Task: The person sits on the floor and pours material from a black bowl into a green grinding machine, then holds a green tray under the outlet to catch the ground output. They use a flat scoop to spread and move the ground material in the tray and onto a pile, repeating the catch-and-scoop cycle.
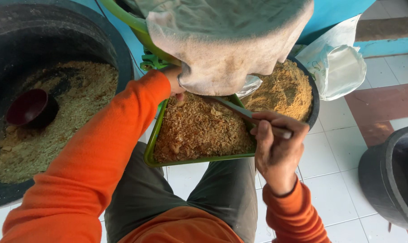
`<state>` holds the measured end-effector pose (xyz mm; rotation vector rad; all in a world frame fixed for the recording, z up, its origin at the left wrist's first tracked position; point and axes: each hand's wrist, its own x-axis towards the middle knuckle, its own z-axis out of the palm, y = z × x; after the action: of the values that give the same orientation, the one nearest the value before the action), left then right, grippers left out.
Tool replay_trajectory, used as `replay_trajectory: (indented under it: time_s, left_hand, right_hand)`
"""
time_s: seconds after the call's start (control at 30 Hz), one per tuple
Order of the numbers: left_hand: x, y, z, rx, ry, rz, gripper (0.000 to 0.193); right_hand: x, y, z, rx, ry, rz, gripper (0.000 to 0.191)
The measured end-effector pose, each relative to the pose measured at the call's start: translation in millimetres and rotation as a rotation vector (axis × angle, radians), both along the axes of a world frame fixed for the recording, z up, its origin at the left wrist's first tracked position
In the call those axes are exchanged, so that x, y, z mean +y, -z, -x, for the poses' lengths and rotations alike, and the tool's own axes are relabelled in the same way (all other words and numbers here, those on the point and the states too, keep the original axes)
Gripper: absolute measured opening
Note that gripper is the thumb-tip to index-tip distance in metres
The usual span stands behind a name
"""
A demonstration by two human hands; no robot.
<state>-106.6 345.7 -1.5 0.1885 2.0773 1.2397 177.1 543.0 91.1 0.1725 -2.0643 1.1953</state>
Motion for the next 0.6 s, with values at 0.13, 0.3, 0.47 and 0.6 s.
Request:
replay_trajectory:
  time_s: [0.13,0.3,0.47,0.6]
  left_hand:
    - [7,5,0,-0.015,-0.002,-0.014,0.043]
    - [4,7,0,-0.037,0.007,-0.001,0.043]
    - [9,9,1,-0.043,0.002,-0.008,0.043]
    - [6,16,4,-0.057,0.008,-0.019,0.044]
  right_hand:
    - [0,16,0,-0.053,-0.135,-0.017,0.022]
    - [-3,23,5,0.042,-0.138,0.075,0.024]
    - [-8,-2,5,-0.011,-0.142,-0.028,0.027]
    - [4,-14,-15,0.021,-0.098,0.077,0.024]
